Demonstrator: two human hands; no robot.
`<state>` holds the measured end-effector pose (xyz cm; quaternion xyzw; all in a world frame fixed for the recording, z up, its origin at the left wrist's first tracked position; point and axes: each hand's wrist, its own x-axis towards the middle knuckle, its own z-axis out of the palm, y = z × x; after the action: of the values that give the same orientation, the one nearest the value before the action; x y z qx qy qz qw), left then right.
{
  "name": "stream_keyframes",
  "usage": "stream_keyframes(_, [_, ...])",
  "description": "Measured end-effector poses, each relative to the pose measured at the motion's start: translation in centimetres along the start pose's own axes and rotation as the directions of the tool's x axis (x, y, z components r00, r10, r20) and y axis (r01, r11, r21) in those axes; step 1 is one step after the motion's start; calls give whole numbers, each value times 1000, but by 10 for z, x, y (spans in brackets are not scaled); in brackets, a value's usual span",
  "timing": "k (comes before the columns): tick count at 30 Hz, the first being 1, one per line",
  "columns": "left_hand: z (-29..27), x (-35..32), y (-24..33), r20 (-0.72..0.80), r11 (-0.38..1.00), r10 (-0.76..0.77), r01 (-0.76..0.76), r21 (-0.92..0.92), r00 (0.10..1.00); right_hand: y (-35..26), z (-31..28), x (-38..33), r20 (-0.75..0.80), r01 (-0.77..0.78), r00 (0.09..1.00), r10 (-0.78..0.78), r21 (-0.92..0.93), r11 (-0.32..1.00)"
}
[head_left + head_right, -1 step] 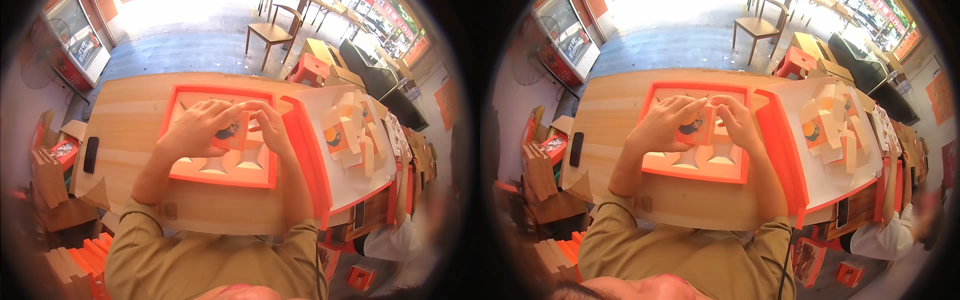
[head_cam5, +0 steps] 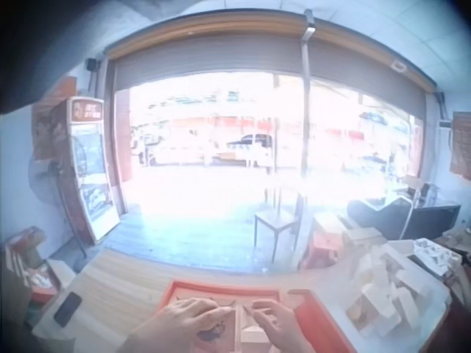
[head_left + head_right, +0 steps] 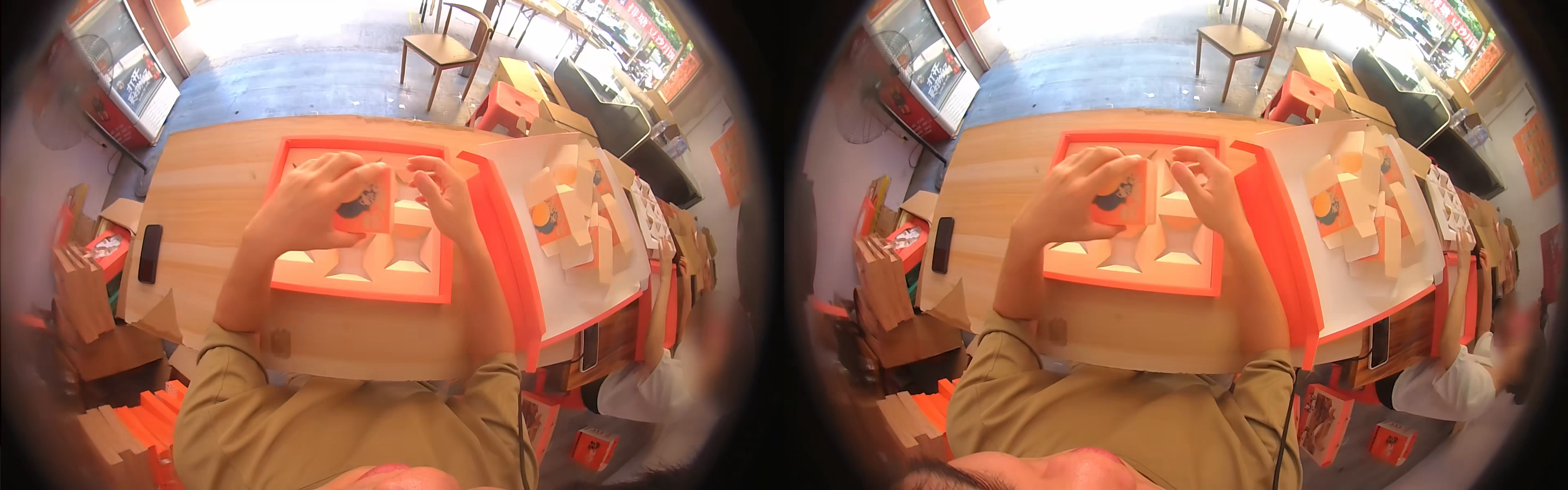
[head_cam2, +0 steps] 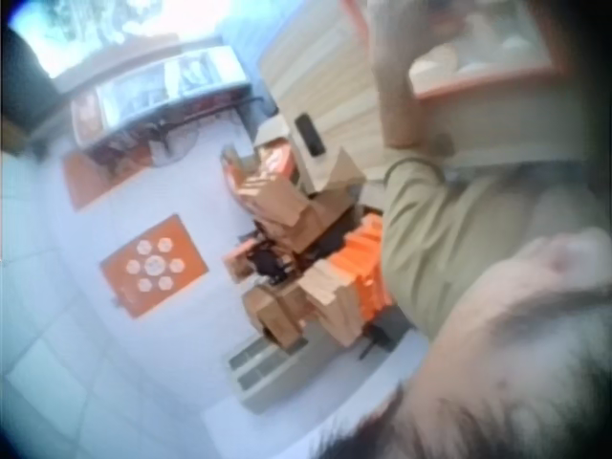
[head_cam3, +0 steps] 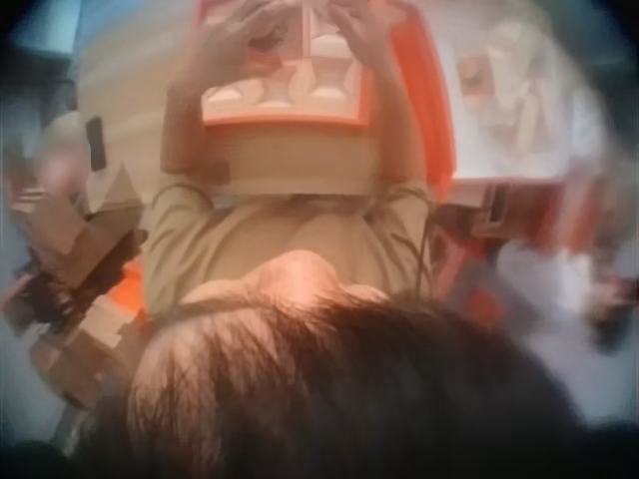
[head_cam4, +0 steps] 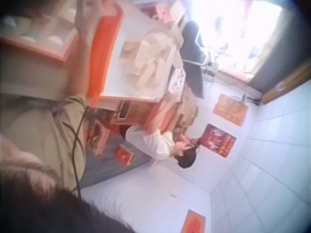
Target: The person assembles a red and white cardboard box by folding and tucking its flaps. They then place a white foam insert into the box and arrange several small printed paper packets into the foam compartments.
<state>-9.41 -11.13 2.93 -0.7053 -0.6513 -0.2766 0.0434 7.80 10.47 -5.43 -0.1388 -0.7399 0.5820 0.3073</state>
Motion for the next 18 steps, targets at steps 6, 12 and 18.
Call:
stream_keyframes(6, [-12,1,6,15,1000,-6,7,-24,1000,43,-18,8,-70,243,936,-346,-583,775])
stream_keyframes(12, [35,9,23,209,995,90,-77,-66,974,76,-21,9,-83,229,950,-301,-468,854])
stream_keyframes(18, [97,19,13,276,988,95,-58,-140,956,84,-22,6,-144,108,976,-162,-328,938])
